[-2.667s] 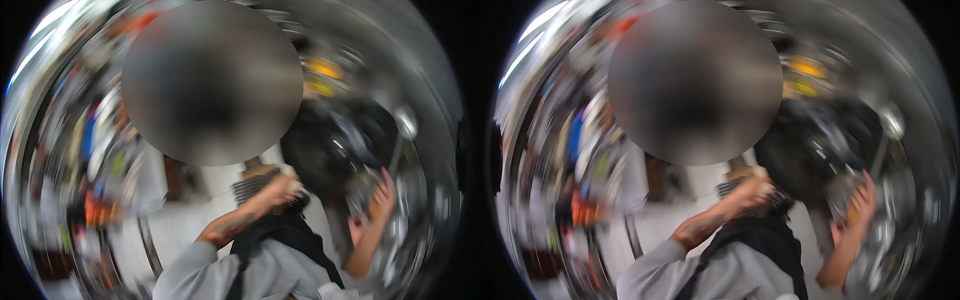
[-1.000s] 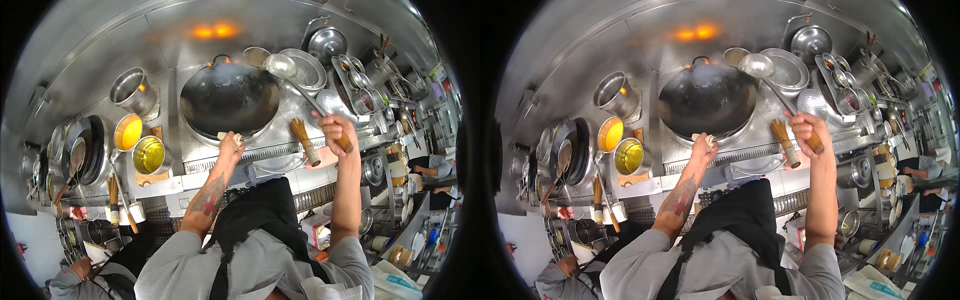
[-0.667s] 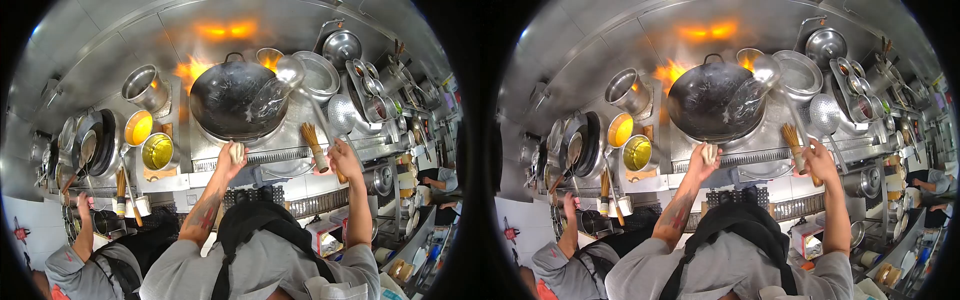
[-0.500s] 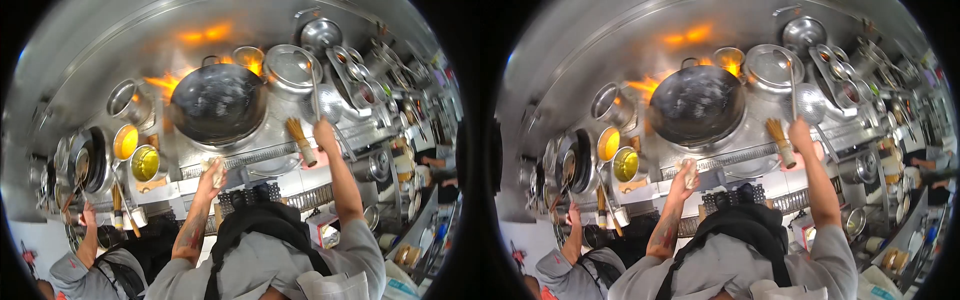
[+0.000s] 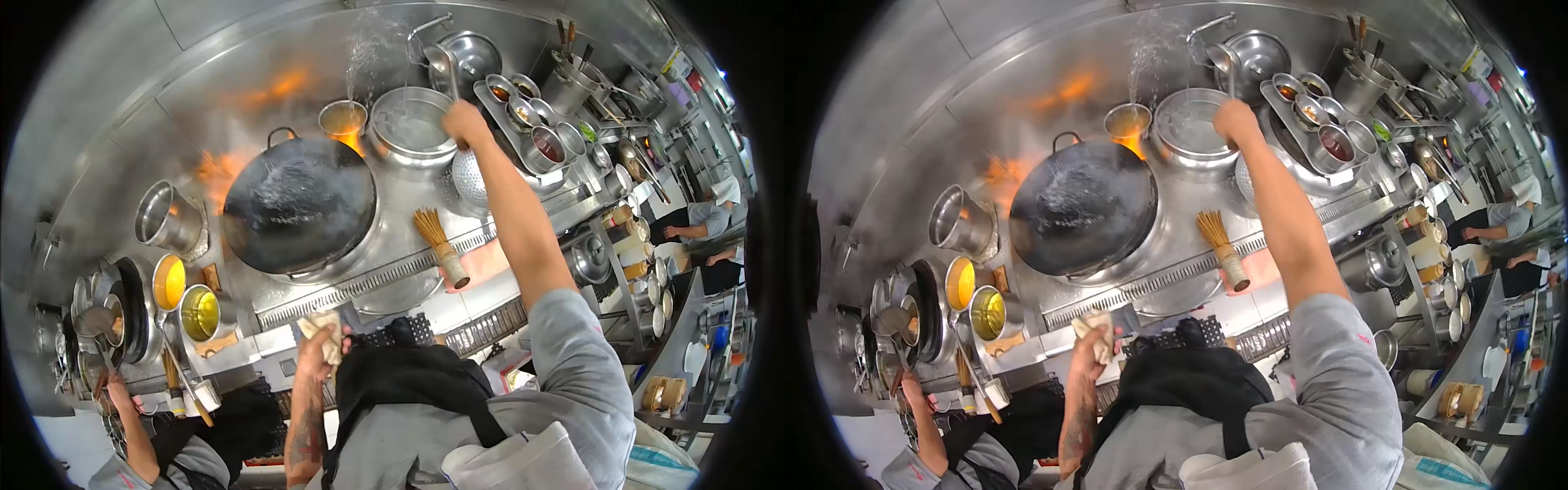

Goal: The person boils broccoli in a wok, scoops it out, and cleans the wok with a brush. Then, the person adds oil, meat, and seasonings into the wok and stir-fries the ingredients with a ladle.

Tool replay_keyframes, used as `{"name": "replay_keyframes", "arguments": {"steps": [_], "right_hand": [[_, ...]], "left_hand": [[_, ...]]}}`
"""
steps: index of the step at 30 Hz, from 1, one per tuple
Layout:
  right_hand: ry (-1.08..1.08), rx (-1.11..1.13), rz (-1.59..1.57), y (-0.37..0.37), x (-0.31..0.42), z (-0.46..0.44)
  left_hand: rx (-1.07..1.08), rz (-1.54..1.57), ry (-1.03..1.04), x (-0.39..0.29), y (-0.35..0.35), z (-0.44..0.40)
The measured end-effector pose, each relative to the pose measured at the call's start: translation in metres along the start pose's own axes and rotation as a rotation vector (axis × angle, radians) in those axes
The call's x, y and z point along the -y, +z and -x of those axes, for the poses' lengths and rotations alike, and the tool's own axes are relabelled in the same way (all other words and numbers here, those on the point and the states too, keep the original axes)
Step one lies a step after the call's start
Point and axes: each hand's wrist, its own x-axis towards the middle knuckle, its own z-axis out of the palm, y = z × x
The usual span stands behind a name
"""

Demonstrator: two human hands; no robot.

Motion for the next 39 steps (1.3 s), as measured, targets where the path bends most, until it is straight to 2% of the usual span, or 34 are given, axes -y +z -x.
{"name": "replay_keyframes", "arguments": {"steps": [1,3,5,6,8,10,12,14,15,16,17,19,20,21,23,25,26,27,28,30,34,36,37,39], "right_hand": [[0.033,-0.071,0.017,0.003,0.009,0.031],[0.423,-0.483,-0.547,0.074,0.012,0.050],[0.492,-0.365,-0.505,0.106,0.035,0.081],[0.489,-0.355,-0.501,0.098,0.044,0.087],[0.473,0.027,-0.753,0.078,0.063,0.091],[0.492,0.128,-1.799,0.125,0.031,0.030],[0.506,0.208,-2.894,0.076,0.039,0.022],[0.577,-0.125,-2.613,0.025,0.075,-0.002],[0.519,-0.097,-2.406,0.001,0.091,-0.017],[0.551,-0.029,-2.270,-0.016,0.100,-0.040],[0.544,-0.030,-2.266,-0.033,0.097,-0.060],[0.535,0.170,-2.102,-0.056,0.094,-0.085],[0.536,0.173,-2.102,-0.060,0.094,-0.080],[0.483,0.181,-1.672,-0.060,0.088,-0.069],[0.429,0.174,-1.247,-0.040,0.091,-0.042],[0.289,-0.273,-0.219,0.031,0.105,-0.019],[0.448,-0.255,-0.219,0.043,0.116,-0.007],[0.391,-0.130,-0.230,0.040,0.118,0.011],[0.267,0.099,-0.286,0.044,0.105,0.004],[0.156,0.322,-0.358,0.045,0.088,0.001],[0.735,-0.169,-2.528,0.010,0.118,-0.022],[0.553,-0.175,-2.203,-0.031,0.144,-0.027],[0.554,-0.081,-2.179,-0.046,0.141,-0.043],[0.508,-0.080,-2.060,-0.068,0.127,-0.055]], "left_hand": [[0.051,-0.067,0.019,0.000,-0.004,-0.003],[0.058,-0.087,-0.007,0.002,-0.009,-0.003],[0.136,-0.064,-0.003,-0.001,-0.009,-0.004],[0.160,-0.117,-0.038,-0.005,-0.014,0.000],[0.211,-0.089,-0.014,-0.009,-0.025,0.004],[0.266,-0.091,0.022,-0.014,-0.039,0.008],[0.269,-0.072,0.023,-0.024,-0.052,0.013],[0.275,-0.056,0.019,-0.028,-0.066,0.013],[0.278,-0.054,0.017,-0.028,-0.073,0.013],[0.269,-0.064,-0.018,-0.030,-0.080,0.013],[0.259,-0.069,-0.050,-0.030,-0.087,0.011],[0.266,-0.074,-0.071,-0.027,-0.107,0.004],[0.269,-0.067,-0.078,-0.024,-0.118,0.001],[0.273,-0.066,-0.087,-0.026,-0.128,0.002],[0.280,-0.066,-0.064,-0.034,-0.145,0.006],[0.297,-0.074,-0.051,-0.045,-0.158,0.014],[0.287,0.007,-0.067,-0.051,-0.162,0.019],[0.279,0.086,-0.089,-0.053,-0.166,0.021],[0.288,0.044,-0.070,-0.054,-0.175,0.018],[0.272,0.023,-0.088,-0.054,-0.184,0.011],[0.249,0.001,-0.060,-0.065,-0.169,0.007],[0.250,-0.037,-0.036,-0.072,-0.156,0.008],[0.245,-0.041,-0.034,-0.074,-0.151,0.009],[0.272,-0.042,-0.005,-0.075,-0.140,0.007]]}}
